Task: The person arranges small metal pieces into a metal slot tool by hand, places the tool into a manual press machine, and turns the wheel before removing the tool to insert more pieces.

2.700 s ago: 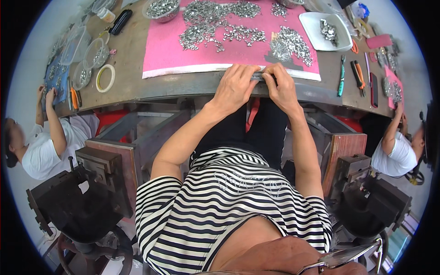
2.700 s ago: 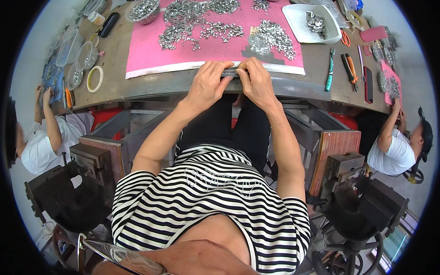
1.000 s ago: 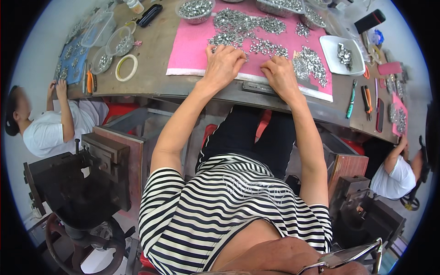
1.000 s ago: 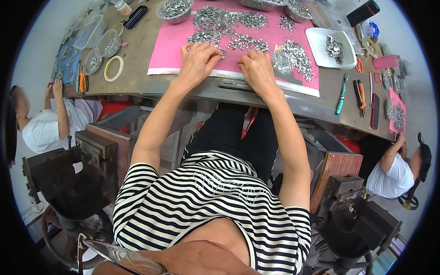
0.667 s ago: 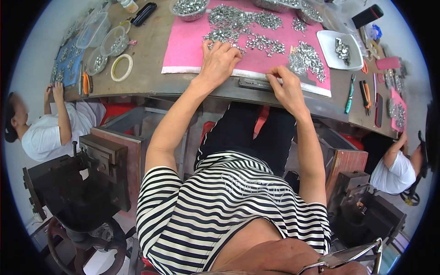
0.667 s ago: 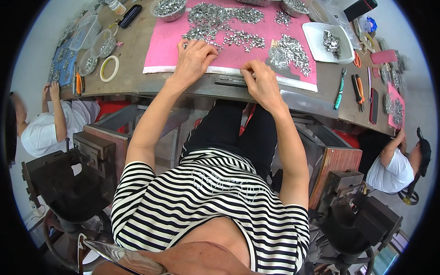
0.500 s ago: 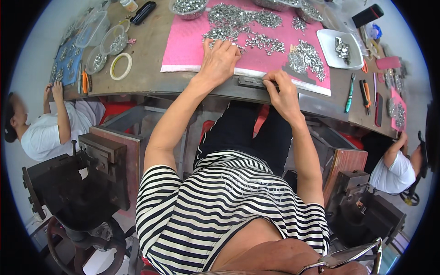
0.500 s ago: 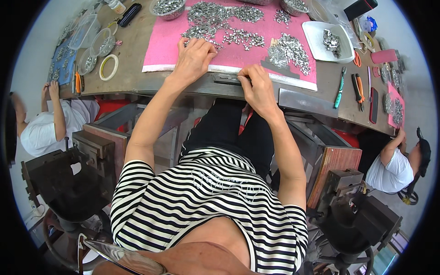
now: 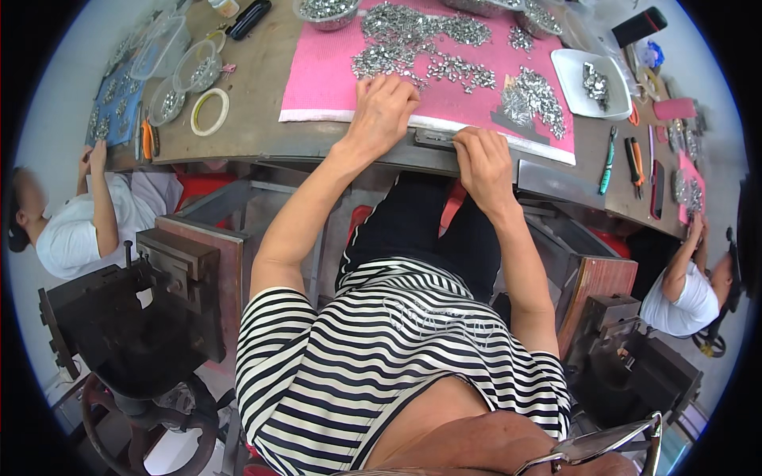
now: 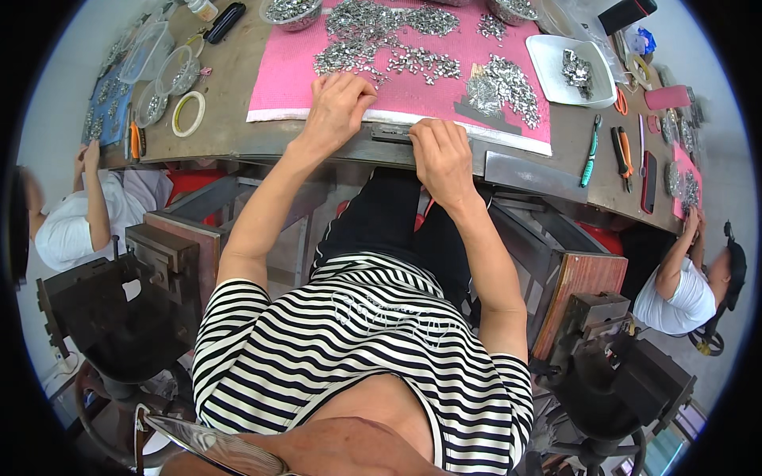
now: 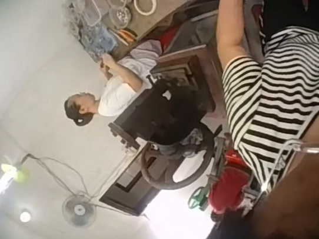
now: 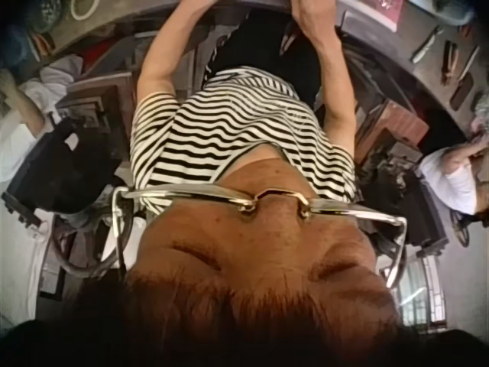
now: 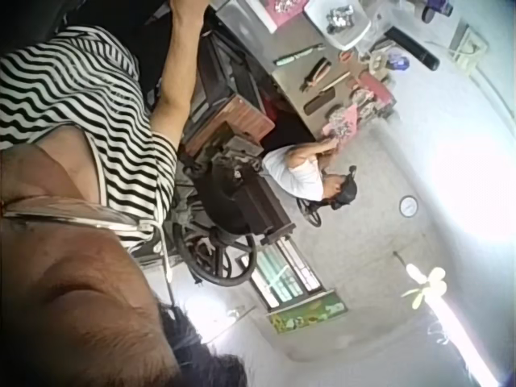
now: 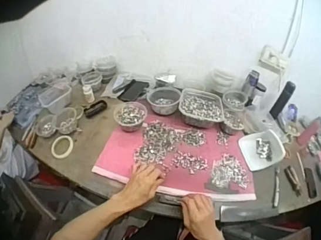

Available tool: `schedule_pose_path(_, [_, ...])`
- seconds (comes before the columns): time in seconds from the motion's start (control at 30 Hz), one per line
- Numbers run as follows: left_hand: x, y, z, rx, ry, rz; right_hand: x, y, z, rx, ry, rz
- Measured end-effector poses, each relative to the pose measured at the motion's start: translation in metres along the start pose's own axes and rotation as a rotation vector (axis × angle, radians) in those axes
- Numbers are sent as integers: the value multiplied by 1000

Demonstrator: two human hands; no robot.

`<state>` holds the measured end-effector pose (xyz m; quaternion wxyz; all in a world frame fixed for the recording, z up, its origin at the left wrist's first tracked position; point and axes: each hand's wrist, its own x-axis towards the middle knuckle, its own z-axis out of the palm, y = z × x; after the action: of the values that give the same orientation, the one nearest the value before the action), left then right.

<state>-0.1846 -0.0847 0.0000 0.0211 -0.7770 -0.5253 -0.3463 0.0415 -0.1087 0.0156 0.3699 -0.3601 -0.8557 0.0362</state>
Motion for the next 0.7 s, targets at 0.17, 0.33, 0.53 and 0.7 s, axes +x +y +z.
schedule_pose_path(0.17, [-10, 36, -8, -610, -68, -294, -2, 6, -11, 66, -55, -3])
schedule_pose_path(0.33, [-20, 56, 4, -562, 53, -124, -1, 14, -24, 383, -67, 490])
schedule_pose_path(0.53, [-23, 59, 16, -555, 58, -88, -8, 17, -21, 405, 37, 519])
schedule_pose_path(0.7, [-22, 62, 20, -555, 85, -73, -5, 20, -21, 418, 40, 523])
